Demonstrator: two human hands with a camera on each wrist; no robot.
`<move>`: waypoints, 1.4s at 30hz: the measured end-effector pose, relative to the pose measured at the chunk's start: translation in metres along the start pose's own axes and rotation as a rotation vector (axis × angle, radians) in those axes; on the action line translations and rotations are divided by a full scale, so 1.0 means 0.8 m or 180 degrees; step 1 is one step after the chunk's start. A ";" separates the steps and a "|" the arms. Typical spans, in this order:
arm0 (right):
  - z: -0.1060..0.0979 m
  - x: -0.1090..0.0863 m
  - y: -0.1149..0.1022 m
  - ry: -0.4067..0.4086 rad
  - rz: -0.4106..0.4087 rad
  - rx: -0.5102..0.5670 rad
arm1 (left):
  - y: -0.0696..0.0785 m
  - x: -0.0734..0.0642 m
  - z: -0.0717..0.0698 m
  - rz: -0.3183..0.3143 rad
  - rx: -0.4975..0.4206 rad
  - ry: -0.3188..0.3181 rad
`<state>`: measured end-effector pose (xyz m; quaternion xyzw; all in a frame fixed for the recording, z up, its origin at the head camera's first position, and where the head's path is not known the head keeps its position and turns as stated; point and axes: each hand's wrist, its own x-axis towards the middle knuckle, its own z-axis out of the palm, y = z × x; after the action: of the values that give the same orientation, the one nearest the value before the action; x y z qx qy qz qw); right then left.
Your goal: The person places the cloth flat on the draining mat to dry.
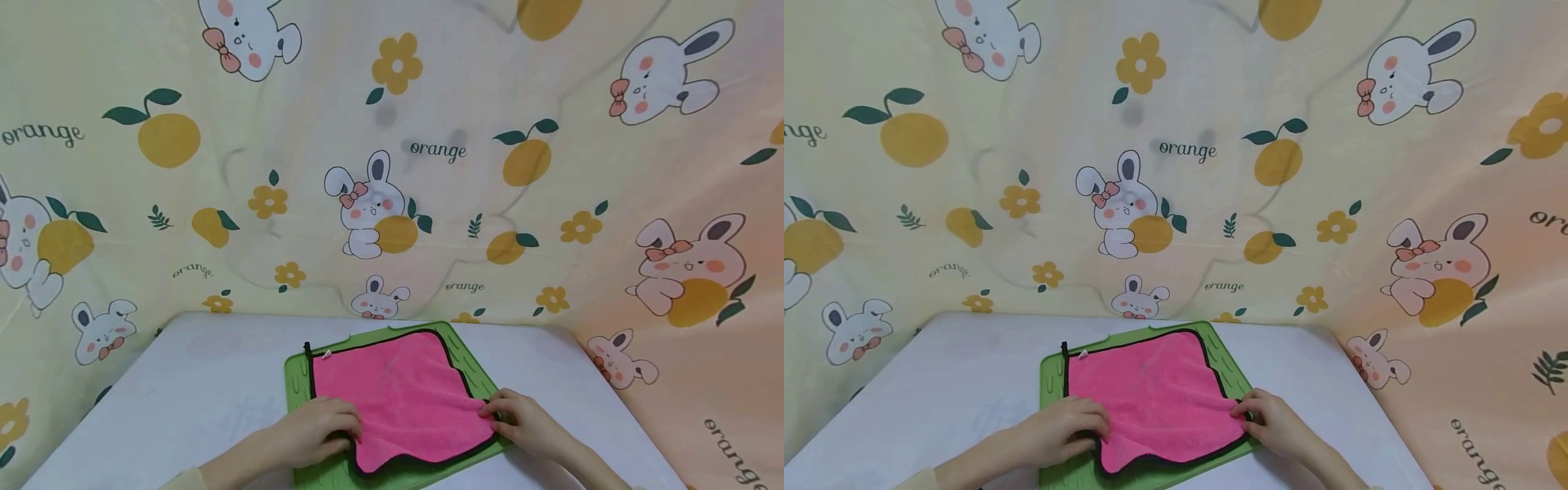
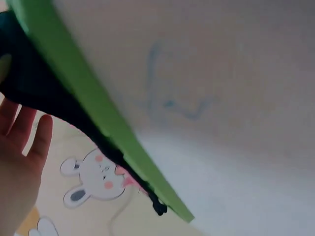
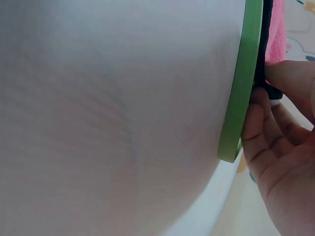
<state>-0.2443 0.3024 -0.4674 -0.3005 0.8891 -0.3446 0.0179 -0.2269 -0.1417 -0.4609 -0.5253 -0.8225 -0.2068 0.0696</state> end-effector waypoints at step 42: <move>-0.002 0.140 0.008 0.0385 0.0698 -0.0112 | -0.123 -0.007 -0.047 -0.1992 0.0096 0.0489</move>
<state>-0.3400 0.2459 -0.4504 -0.1804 0.9220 -0.3425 -0.0034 -0.3159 -0.1975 -0.4553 -0.2286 -0.9394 -0.2450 0.0723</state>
